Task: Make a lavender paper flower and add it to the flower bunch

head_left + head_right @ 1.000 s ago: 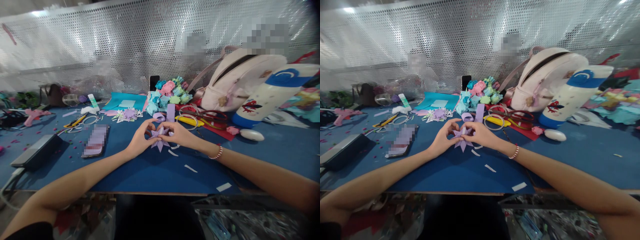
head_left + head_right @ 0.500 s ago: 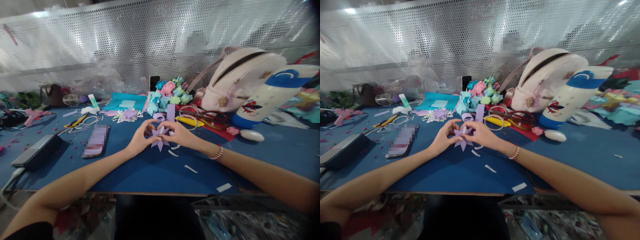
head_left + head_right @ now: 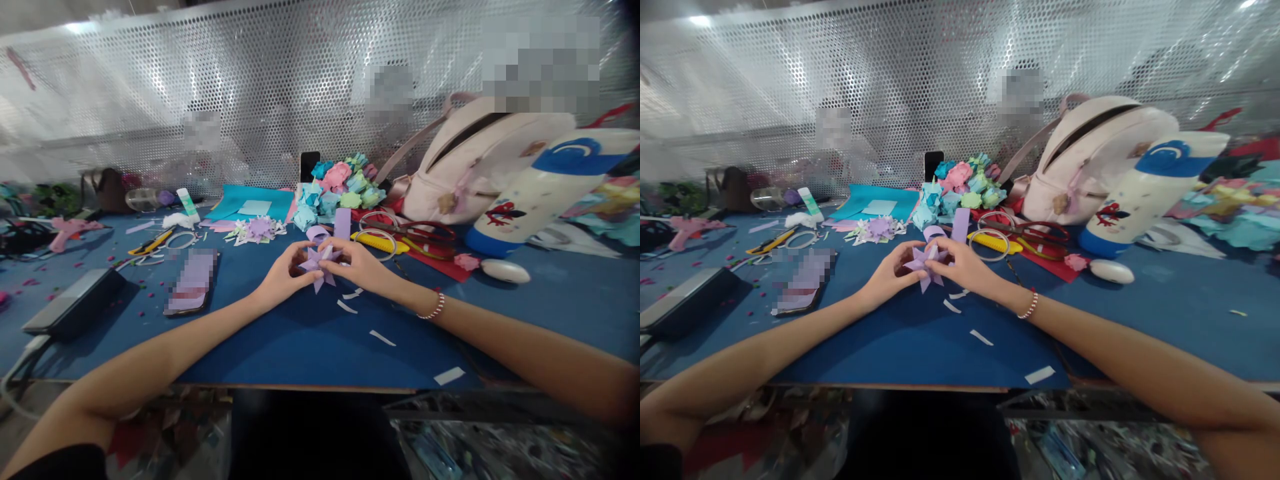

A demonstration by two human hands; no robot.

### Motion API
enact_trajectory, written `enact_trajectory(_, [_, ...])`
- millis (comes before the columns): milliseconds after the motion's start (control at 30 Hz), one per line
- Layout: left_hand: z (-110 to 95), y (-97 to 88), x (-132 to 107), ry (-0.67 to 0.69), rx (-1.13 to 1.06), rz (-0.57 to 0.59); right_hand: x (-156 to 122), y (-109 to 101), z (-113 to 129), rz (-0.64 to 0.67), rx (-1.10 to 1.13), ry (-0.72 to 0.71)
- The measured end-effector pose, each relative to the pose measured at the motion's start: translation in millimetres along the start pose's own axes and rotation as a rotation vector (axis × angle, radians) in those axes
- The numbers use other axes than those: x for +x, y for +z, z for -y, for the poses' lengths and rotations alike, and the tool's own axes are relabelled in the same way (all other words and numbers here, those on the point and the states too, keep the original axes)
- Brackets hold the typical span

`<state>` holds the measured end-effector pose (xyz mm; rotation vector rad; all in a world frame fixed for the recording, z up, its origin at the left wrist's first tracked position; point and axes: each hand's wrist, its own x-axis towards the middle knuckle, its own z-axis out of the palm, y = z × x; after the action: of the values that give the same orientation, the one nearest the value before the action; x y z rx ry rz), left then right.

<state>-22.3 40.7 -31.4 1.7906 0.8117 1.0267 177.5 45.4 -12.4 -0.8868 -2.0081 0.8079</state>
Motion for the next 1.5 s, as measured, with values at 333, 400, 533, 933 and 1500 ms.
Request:
enact_trajectory(333, [-3,-1.5,1,-0.052,-0.025,-0.041,-4,4,8,-0.003,0.011,0.029])
enact_trajectory(400, [-4,-1.5,0,-0.084,-0.062,-0.066,-4,5,9,-0.001,-0.004,0.022])
enact_trajectory(533, [-6,-1.1,0,-0.127,-0.148,-0.101,-4,3,9,-0.017,0.009,0.012])
enact_trajectory(933, [-8,2.0,0,-0.117,-0.393,-0.153,-1,1,0,-0.111,0.119,0.082])
enact_trajectory(1500, [-11,2.6,-2,-0.158,-0.301,-0.236,-7,9,7,-0.091,-0.031,-0.111])
